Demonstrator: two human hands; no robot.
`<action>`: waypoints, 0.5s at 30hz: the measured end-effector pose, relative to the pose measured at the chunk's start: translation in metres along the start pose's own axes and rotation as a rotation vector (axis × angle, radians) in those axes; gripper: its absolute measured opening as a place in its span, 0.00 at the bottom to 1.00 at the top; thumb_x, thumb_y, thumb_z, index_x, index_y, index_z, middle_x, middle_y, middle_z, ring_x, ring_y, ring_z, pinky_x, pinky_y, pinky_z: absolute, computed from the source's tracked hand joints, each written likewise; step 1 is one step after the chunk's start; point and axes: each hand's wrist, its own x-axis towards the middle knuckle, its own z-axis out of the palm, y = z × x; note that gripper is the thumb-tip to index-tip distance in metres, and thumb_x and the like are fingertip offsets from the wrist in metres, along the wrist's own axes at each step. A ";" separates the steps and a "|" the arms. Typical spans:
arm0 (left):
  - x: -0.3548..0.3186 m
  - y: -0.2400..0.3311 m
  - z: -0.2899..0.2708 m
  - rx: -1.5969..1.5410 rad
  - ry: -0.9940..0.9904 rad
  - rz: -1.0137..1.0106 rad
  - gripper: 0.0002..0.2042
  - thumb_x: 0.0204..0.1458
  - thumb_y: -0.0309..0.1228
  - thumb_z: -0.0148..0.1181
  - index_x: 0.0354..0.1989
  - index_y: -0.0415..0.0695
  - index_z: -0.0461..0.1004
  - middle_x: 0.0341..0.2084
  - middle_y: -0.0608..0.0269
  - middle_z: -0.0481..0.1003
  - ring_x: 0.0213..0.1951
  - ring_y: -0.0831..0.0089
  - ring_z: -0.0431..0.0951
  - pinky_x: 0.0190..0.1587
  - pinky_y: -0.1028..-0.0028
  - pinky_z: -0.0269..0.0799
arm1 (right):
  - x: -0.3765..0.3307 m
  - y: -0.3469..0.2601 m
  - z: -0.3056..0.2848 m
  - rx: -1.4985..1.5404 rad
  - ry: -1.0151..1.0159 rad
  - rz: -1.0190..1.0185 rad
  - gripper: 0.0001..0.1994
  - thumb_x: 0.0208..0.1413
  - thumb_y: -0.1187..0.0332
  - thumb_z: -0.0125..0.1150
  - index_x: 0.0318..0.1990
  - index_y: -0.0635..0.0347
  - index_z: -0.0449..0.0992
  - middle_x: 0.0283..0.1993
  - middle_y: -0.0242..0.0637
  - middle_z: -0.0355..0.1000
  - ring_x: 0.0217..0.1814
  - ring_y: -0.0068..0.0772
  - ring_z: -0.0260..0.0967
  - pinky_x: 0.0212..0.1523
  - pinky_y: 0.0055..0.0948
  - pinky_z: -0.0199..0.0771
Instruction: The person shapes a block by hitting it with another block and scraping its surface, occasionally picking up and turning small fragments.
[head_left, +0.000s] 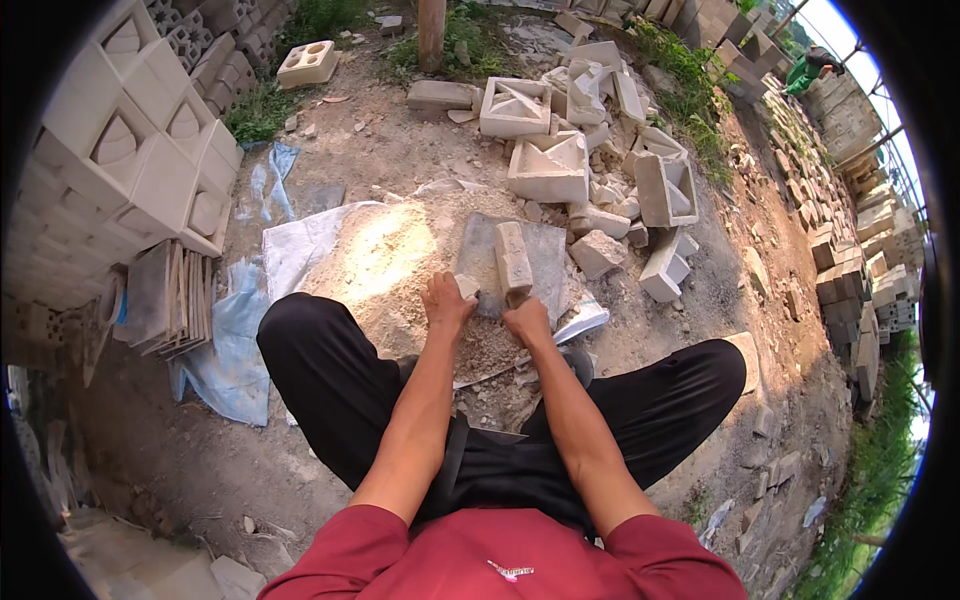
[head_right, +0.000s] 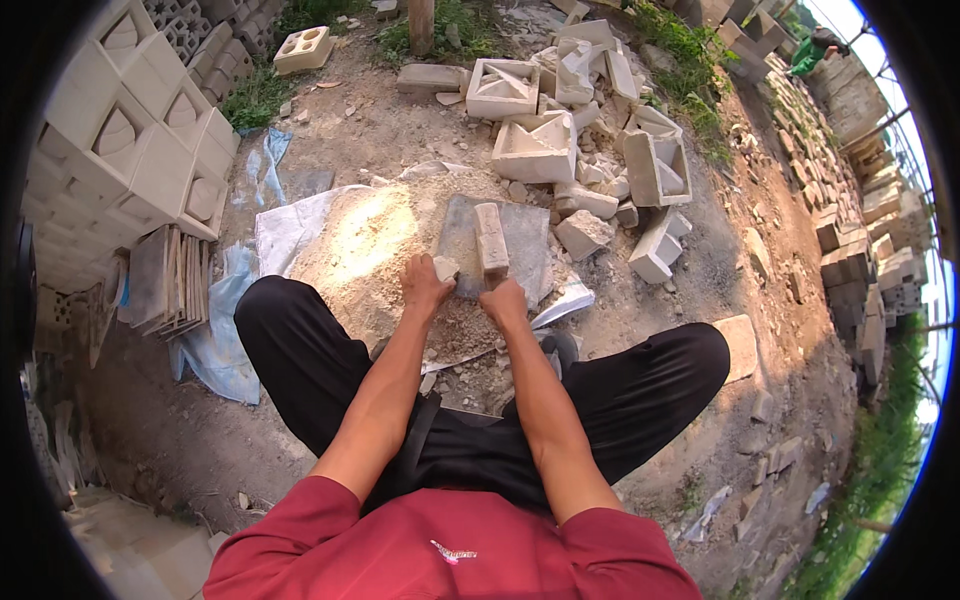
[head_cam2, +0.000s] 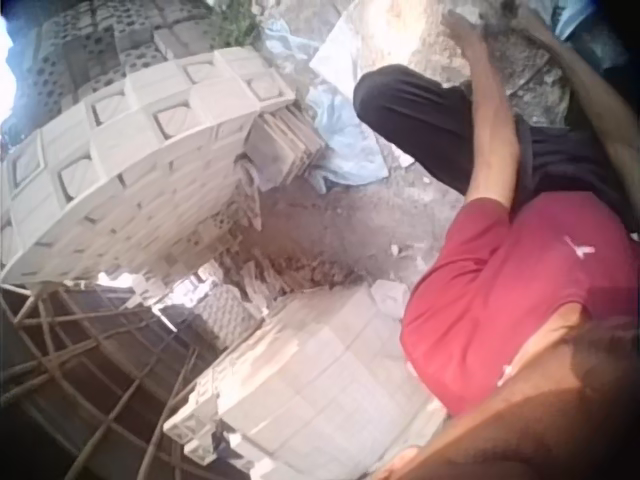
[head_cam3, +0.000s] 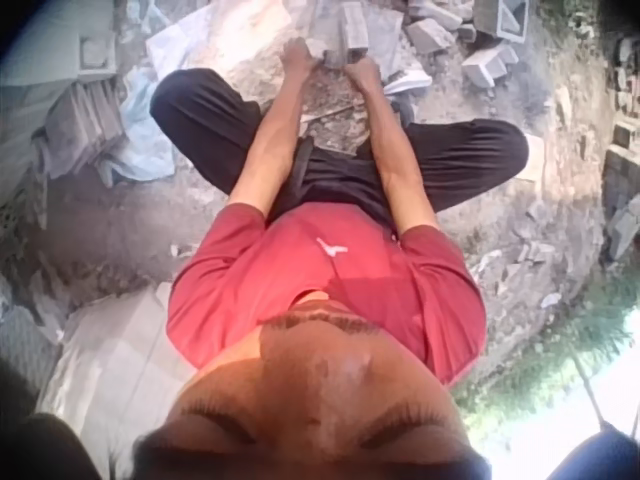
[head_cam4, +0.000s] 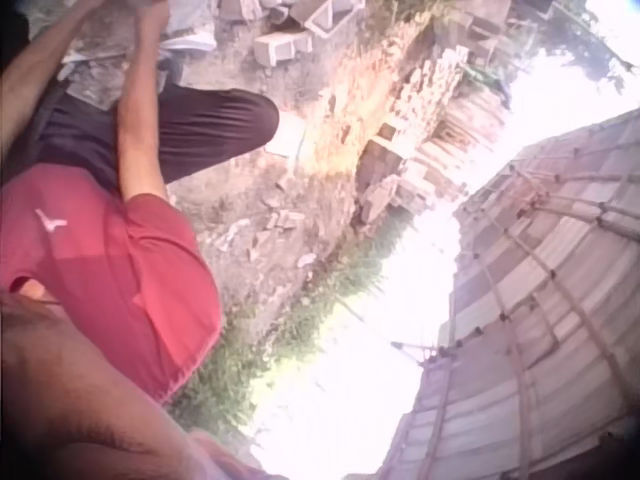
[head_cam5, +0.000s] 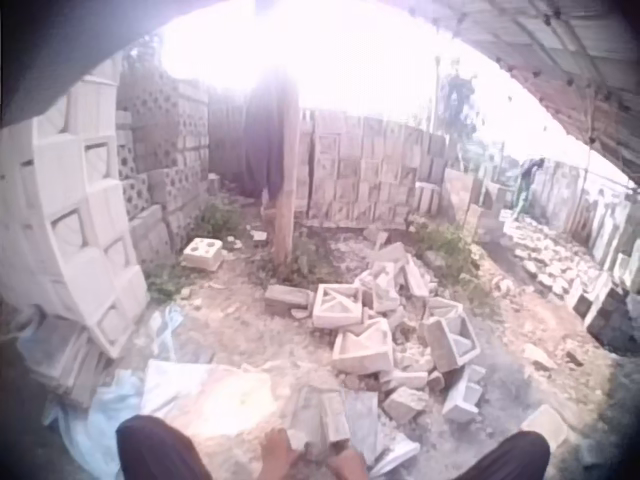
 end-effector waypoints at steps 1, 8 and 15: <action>0.001 0.001 -0.001 0.005 0.019 0.014 0.29 0.36 0.43 0.72 0.46 0.43 0.69 0.44 0.59 0.69 0.51 0.61 0.67 0.53 0.59 0.63 | 0.001 0.007 -0.003 0.033 -0.017 -0.034 0.24 0.39 0.60 0.64 0.43 0.71 0.75 0.39 0.61 0.75 0.48 0.57 0.73 0.47 0.43 0.74; 0.005 -0.002 0.007 0.003 0.035 0.038 0.27 0.38 0.42 0.70 0.46 0.42 0.69 0.45 0.58 0.68 0.53 0.61 0.66 0.54 0.59 0.63 | 0.019 -0.008 -0.023 0.245 0.039 -0.077 0.25 0.38 0.58 0.64 0.40 0.72 0.76 0.39 0.61 0.75 0.46 0.57 0.74 0.46 0.42 0.74; 0.005 0.004 0.009 0.042 0.028 0.041 0.25 0.40 0.41 0.68 0.44 0.41 0.70 0.45 0.56 0.68 0.52 0.60 0.67 0.53 0.58 0.64 | 0.023 0.022 -0.024 0.006 -0.006 -0.008 0.25 0.37 0.55 0.65 0.38 0.71 0.78 0.37 0.59 0.76 0.43 0.56 0.75 0.44 0.40 0.75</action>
